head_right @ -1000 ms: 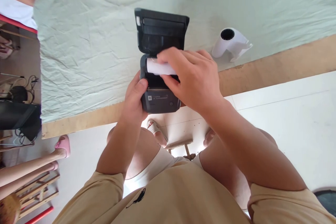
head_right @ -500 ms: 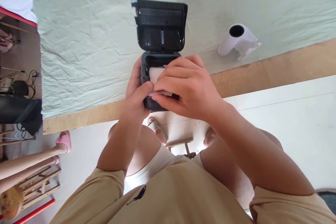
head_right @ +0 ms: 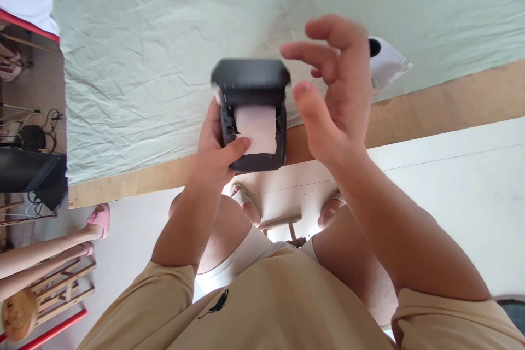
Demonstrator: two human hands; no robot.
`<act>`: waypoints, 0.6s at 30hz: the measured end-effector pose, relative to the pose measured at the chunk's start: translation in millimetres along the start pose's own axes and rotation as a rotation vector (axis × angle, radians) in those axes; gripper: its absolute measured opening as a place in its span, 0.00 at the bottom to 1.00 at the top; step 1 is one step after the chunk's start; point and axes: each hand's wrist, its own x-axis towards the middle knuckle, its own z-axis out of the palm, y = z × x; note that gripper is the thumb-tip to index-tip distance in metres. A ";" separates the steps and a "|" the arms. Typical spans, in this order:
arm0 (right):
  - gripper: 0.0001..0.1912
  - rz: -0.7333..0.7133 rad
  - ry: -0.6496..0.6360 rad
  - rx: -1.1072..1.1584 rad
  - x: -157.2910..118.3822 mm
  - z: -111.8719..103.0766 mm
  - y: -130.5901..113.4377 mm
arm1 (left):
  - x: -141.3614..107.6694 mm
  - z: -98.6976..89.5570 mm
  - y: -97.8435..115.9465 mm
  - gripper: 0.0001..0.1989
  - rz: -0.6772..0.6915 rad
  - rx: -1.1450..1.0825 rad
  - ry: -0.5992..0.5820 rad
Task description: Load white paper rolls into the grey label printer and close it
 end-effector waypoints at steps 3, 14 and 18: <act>0.21 0.033 -0.104 -0.032 -4.2 10.6 -3.9 | -0.5 -0.7 0.0 0.46 -0.023 -0.021 -0.006; 0.34 0.136 -0.320 0.112 -4.3 14.0 20.4 | 3.0 9.9 9.4 0.23 -0.022 -0.092 -0.010; 0.33 0.087 -0.296 0.117 -6.3 16.3 22.9 | 1.7 11.8 11.7 0.22 -0.011 -0.120 -0.028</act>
